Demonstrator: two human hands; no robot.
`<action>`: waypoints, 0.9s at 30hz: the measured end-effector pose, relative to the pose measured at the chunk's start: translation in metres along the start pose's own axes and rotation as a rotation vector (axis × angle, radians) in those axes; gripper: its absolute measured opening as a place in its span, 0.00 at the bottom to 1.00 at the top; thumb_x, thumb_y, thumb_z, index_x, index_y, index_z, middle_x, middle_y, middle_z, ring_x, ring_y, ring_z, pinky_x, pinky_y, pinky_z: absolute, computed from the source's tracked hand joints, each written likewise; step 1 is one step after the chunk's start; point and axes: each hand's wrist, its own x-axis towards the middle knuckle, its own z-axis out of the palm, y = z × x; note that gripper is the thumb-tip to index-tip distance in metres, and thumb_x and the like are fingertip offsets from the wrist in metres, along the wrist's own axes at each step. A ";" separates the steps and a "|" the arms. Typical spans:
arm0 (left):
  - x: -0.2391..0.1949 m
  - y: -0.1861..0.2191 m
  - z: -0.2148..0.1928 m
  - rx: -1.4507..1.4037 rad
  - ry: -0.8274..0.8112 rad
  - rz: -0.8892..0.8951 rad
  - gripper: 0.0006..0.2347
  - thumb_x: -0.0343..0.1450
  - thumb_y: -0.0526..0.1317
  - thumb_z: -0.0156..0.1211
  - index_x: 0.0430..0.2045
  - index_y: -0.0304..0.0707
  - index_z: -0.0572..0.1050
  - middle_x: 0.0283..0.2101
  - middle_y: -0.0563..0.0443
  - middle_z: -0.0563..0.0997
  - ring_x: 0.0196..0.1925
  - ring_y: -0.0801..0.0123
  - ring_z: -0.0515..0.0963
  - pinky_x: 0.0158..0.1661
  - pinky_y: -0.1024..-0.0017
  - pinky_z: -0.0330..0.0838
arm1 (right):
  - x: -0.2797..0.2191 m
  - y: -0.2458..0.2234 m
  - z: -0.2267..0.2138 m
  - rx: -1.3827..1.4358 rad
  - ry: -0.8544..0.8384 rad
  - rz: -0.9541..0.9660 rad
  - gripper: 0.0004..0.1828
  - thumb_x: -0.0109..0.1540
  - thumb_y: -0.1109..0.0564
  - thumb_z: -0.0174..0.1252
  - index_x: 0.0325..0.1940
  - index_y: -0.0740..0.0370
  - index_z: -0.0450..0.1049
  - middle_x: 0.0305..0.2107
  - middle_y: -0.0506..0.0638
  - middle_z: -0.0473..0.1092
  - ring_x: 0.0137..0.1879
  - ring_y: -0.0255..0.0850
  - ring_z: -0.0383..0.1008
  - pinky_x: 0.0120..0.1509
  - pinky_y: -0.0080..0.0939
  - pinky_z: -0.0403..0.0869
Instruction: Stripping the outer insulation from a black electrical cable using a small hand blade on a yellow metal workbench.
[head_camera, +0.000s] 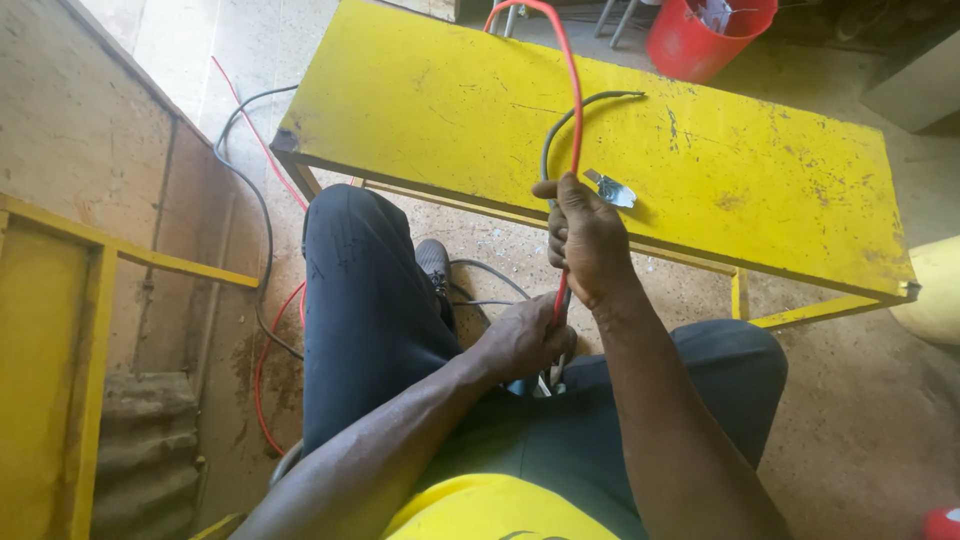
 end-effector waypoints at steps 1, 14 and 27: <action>-0.004 -0.004 0.002 0.003 -0.004 0.005 0.10 0.72 0.45 0.61 0.37 0.39 0.72 0.34 0.28 0.79 0.42 0.26 0.82 0.41 0.35 0.76 | 0.001 0.003 0.000 0.003 0.005 -0.005 0.27 0.77 0.37 0.40 0.60 0.60 0.74 0.20 0.34 0.53 0.22 0.21 0.57 0.30 0.21 0.64; 0.007 0.010 -0.033 -0.073 0.207 -0.441 0.09 0.70 0.50 0.66 0.33 0.49 0.81 0.29 0.44 0.84 0.40 0.50 0.87 0.43 0.53 0.80 | -0.012 0.030 -0.022 -0.433 0.133 -0.026 0.24 0.74 0.40 0.52 0.63 0.60 0.72 0.46 0.58 0.71 0.54 0.48 0.75 0.64 0.53 0.74; 0.030 0.017 -0.051 -0.106 0.153 -0.451 0.23 0.76 0.66 0.52 0.31 0.50 0.83 0.30 0.46 0.85 0.48 0.49 0.86 0.53 0.52 0.77 | -0.046 0.082 -0.031 -0.465 0.020 0.237 0.21 0.64 0.46 0.69 0.55 0.61 0.83 0.28 0.55 0.79 0.35 0.41 0.79 0.46 0.44 0.78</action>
